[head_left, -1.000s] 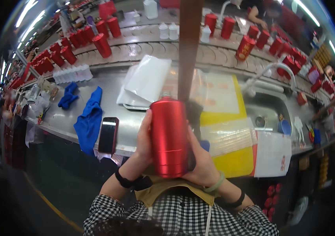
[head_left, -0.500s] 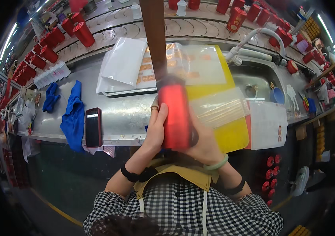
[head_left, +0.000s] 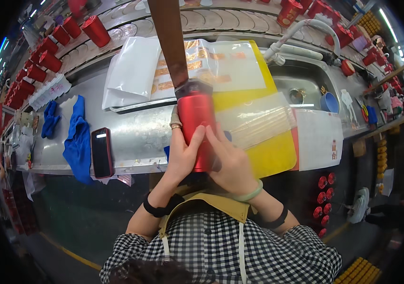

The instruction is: Applying labels and regulatory stickers to red liquor bottles at a manufacturing plant workstation.

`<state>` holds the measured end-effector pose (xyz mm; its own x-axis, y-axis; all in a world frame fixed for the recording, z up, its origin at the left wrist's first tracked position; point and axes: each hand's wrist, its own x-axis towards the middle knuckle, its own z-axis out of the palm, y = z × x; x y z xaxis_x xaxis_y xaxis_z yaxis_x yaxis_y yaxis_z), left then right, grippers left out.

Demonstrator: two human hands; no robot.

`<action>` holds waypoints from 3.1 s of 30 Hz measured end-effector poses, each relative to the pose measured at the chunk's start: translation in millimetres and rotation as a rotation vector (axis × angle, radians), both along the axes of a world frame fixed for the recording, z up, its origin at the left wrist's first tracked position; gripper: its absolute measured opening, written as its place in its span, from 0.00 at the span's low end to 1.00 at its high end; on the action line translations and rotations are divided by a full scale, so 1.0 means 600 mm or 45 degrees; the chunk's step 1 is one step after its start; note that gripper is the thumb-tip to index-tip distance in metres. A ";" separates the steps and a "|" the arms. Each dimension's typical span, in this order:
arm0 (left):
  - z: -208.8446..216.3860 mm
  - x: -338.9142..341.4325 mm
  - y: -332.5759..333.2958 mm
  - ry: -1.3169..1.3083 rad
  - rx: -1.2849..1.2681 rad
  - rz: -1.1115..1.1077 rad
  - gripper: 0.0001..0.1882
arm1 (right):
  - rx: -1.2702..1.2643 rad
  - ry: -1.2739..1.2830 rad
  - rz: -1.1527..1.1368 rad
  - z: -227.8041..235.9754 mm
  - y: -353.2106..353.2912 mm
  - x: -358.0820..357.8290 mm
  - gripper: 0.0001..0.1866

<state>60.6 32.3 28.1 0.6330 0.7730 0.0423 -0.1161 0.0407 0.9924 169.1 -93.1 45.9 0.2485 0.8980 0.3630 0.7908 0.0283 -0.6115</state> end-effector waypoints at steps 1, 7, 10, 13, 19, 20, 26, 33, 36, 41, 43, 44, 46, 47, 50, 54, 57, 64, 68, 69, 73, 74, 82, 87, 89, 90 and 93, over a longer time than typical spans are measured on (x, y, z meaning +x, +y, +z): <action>-0.002 -0.004 0.002 -0.001 -0.004 -0.004 0.36 | -0.004 -0.001 -0.004 0.001 -0.001 0.000 0.57; -0.008 0.015 -0.003 0.003 0.132 0.008 0.34 | -0.019 0.071 -0.021 0.002 -0.014 0.019 0.53; -0.009 0.003 0.002 0.031 -0.079 0.012 0.32 | -0.136 0.338 0.226 0.008 -0.029 0.050 0.46; -0.021 -0.005 0.008 0.084 0.002 0.034 0.32 | 0.022 0.434 0.153 -0.002 -0.049 0.085 0.23; -0.019 0.001 0.002 0.147 -0.013 0.047 0.34 | -0.167 0.299 -0.238 -0.006 -0.128 0.189 0.07; -0.014 0.000 0.002 0.155 -0.037 0.047 0.34 | -0.108 0.233 -0.270 -0.017 -0.140 0.207 0.06; -0.028 -0.008 0.002 0.171 -0.063 0.089 0.35 | -0.309 -0.134 -0.545 -0.018 -0.178 0.360 0.05; -0.028 -0.017 -0.001 0.246 -0.113 0.147 0.35 | -0.413 -0.189 -1.083 0.024 -0.195 0.690 0.08; -0.005 -0.011 -0.007 0.298 -0.170 0.167 0.35 | -0.638 -0.084 -1.102 0.031 -0.219 0.752 0.11; -0.022 -0.021 -0.001 0.266 -0.236 0.173 0.34 | -1.191 -0.244 -0.862 0.001 -0.297 0.767 0.17; -0.025 -0.020 0.001 0.253 -0.198 0.159 0.34 | -1.224 -0.247 -1.020 -0.011 -0.342 0.772 0.19; -0.026 -0.020 0.002 0.236 -0.160 0.149 0.34 | -1.253 -0.256 -1.176 -0.014 -0.364 0.775 0.20; -0.024 -0.021 0.002 0.244 -0.165 0.154 0.33 | -1.336 -0.157 -1.219 -0.006 -0.394 0.761 0.24; -0.023 -0.021 0.002 0.251 -0.169 0.164 0.33 | -1.417 -0.057 -1.257 -0.002 -0.409 0.752 0.29; -0.028 -0.013 0.000 0.279 -0.099 0.203 0.35 | -1.510 0.052 -1.271 -0.025 -0.479 0.742 0.47; -0.025 -0.010 -0.005 0.281 -0.125 0.221 0.35 | -1.461 0.288 -1.382 -0.033 -0.483 0.671 0.66; -0.038 -0.021 0.006 0.268 -0.131 0.193 0.35 | -1.452 0.547 -1.410 -0.035 -0.490 0.657 0.69; -0.020 -0.014 -0.001 0.300 -0.109 0.159 0.35 | -1.321 0.659 -1.466 -0.068 -0.522 0.662 0.64; -0.023 -0.016 0.000 0.260 -0.136 0.173 0.36 | -1.318 0.526 -1.447 -0.088 -0.529 0.684 0.49; -0.028 -0.013 0.001 0.254 -0.134 0.180 0.36 | -1.384 0.296 -1.470 -0.081 -0.517 0.686 0.42; -0.025 0.001 0.001 0.244 0.039 0.160 0.36 | -0.566 -0.057 -1.525 -0.040 -0.428 0.688 0.24; -0.021 -0.002 -0.002 0.265 -0.004 0.177 0.36 | -0.383 0.049 -1.404 -0.036 -0.374 0.687 0.22; -0.024 -0.013 0.005 0.224 -0.146 0.109 0.34 | -0.703 -0.101 -0.909 -0.131 -0.091 0.775 0.19; -0.013 -0.012 -0.007 0.212 -0.260 0.140 0.34 | -1.065 -0.142 -1.039 -0.153 -0.107 0.870 0.20; -0.007 -0.012 -0.010 0.231 -0.259 0.160 0.34 | -1.286 -0.197 -1.032 -0.197 -0.114 0.900 0.20; -0.007 -0.014 -0.010 0.268 -0.251 0.187 0.34 | -1.529 -0.531 -0.744 -0.227 -0.106 0.890 0.20; -0.018 -0.030 -0.007 0.325 -0.234 0.198 0.34 | -1.724 -0.859 -0.558 -0.235 -0.069 0.821 0.21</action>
<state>42.9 28.2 17.3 0.4794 0.8410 -0.2507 0.1160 0.2225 0.9680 661.7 -134.3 -95.2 0.6972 0.5400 -0.4715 0.7168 -0.5214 0.4629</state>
